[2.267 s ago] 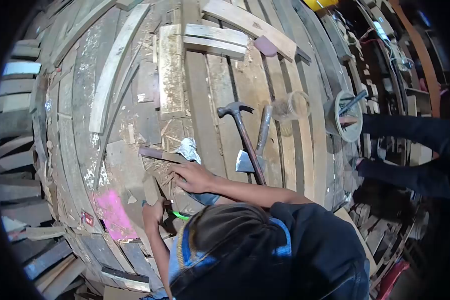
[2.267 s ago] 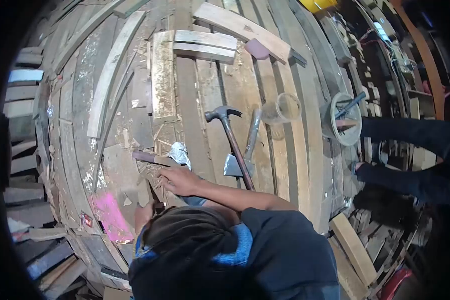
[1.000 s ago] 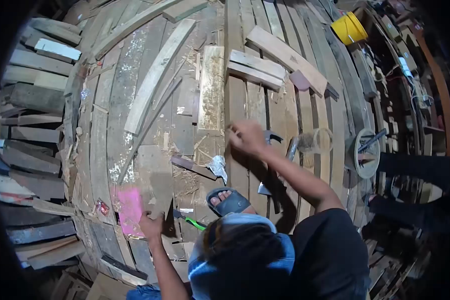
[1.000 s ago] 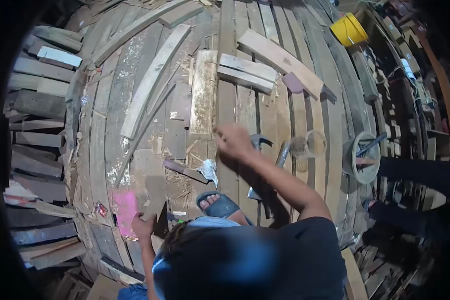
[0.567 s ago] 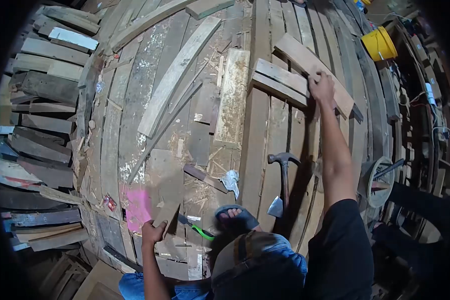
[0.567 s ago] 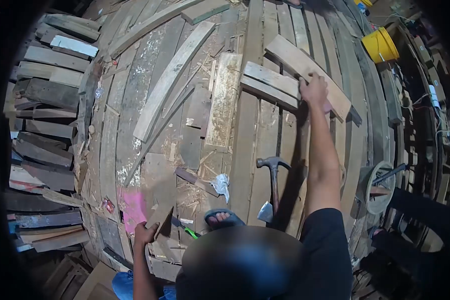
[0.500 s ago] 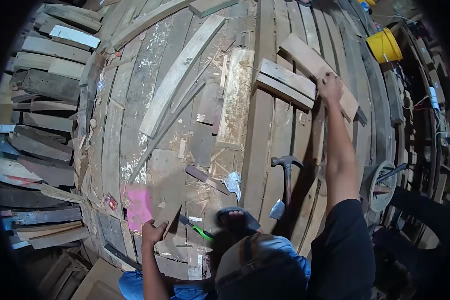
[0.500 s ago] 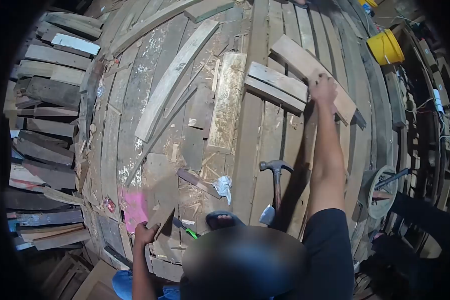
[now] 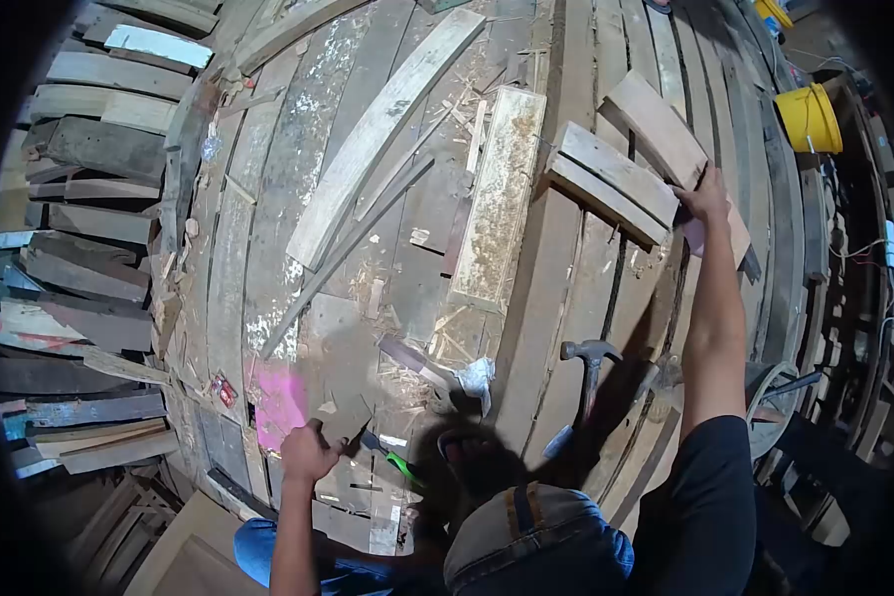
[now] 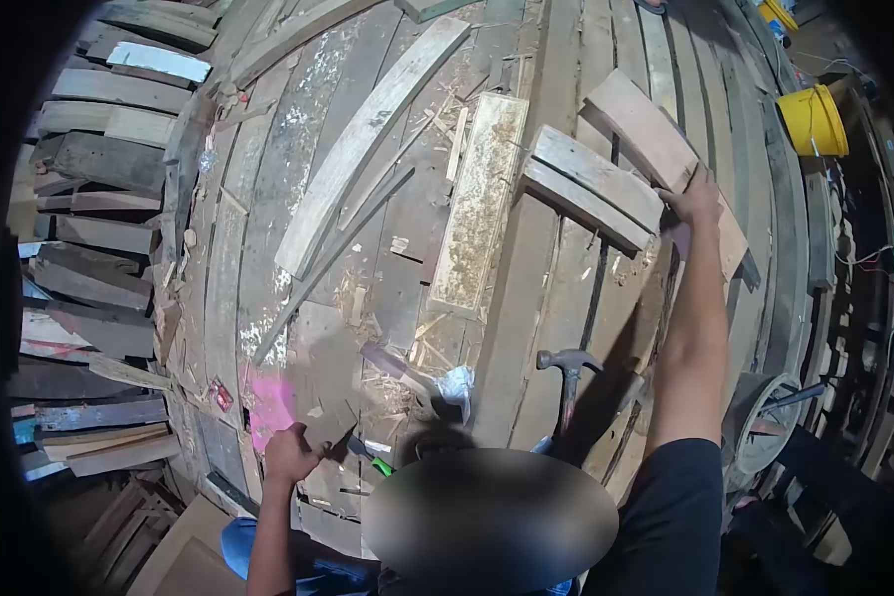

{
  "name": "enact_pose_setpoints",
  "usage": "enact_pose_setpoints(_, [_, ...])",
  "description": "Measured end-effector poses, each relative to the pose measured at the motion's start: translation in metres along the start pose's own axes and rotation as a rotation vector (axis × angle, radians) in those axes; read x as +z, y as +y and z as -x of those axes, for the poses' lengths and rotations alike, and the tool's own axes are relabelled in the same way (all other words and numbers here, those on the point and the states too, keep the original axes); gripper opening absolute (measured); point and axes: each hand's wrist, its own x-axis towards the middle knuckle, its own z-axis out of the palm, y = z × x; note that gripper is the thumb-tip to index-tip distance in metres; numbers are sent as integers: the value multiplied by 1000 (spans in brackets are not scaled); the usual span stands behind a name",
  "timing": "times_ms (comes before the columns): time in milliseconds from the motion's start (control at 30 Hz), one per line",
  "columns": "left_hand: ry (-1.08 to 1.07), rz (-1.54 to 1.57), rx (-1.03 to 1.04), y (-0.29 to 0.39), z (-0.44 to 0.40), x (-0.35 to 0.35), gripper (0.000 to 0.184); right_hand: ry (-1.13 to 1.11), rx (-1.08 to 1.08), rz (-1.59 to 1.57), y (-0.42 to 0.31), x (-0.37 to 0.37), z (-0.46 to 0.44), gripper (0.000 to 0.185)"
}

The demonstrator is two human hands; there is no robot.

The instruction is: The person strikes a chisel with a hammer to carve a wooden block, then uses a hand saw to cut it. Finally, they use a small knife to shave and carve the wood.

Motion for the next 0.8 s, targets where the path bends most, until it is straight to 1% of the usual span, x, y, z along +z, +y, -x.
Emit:
enact_pose_setpoints(33, [8,-4,12,1,-3,-2,58,-11,-27,1,7,6,-8,125])
enact_pose_setpoints(67, [-58,-1,-26,2,-7,-5,57,9,-29,14,14,14,-12,126])
enact_pose_setpoints(100, [-47,4,-24,2,-8,-8,58,32,-33,27,16,18,-14,128])
enact_pose_setpoints(167, [-20,15,-13,2,-11,-13,62,-49,0,143,3,-3,-8,128])
enact_pose_setpoints(200, [-45,4,-57,1,-15,-13,65,-88,16,202,-2,-16,-6,128])
enact_pose_setpoints(300, [-86,54,-107,1,-15,-17,63,-275,35,293,-14,-36,-3,127])
enact_pose_setpoints(333, [-13,61,-79,-8,-14,-6,62,-250,59,247,-3,-22,-8,127])
enact_pose_setpoints(400, [-6,93,-73,-7,-14,-8,60,-191,77,79,31,-4,-29,130])
enact_pose_setpoints(433, [-28,101,-74,-7,-8,-7,59,-183,90,10,35,-1,-19,132])
enact_pose_setpoints(467, [6,102,-50,-8,-6,-5,57,-136,134,-21,37,-2,-20,134])
enact_pose_setpoints(500, [5,91,-72,-10,-2,-3,57,-203,156,-102,2,-51,9,131])
enact_pose_setpoints(567, [24,80,-101,-5,-6,-2,56,-92,81,-189,28,-38,-9,120])
enact_pose_setpoints(600, [1,99,-129,1,-5,-5,57,-131,-9,-300,1,-74,15,112])
enact_pose_setpoints(700, [-19,168,-135,6,-1,-9,57,-24,-90,-250,-28,-99,42,112])
enact_pose_setpoints(733, [-10,198,-106,4,3,-7,58,-3,-147,-274,-34,-104,53,113])
enact_pose_setpoints(800, [-8,245,-162,1,13,5,58,-76,-298,-302,-55,-124,89,112])
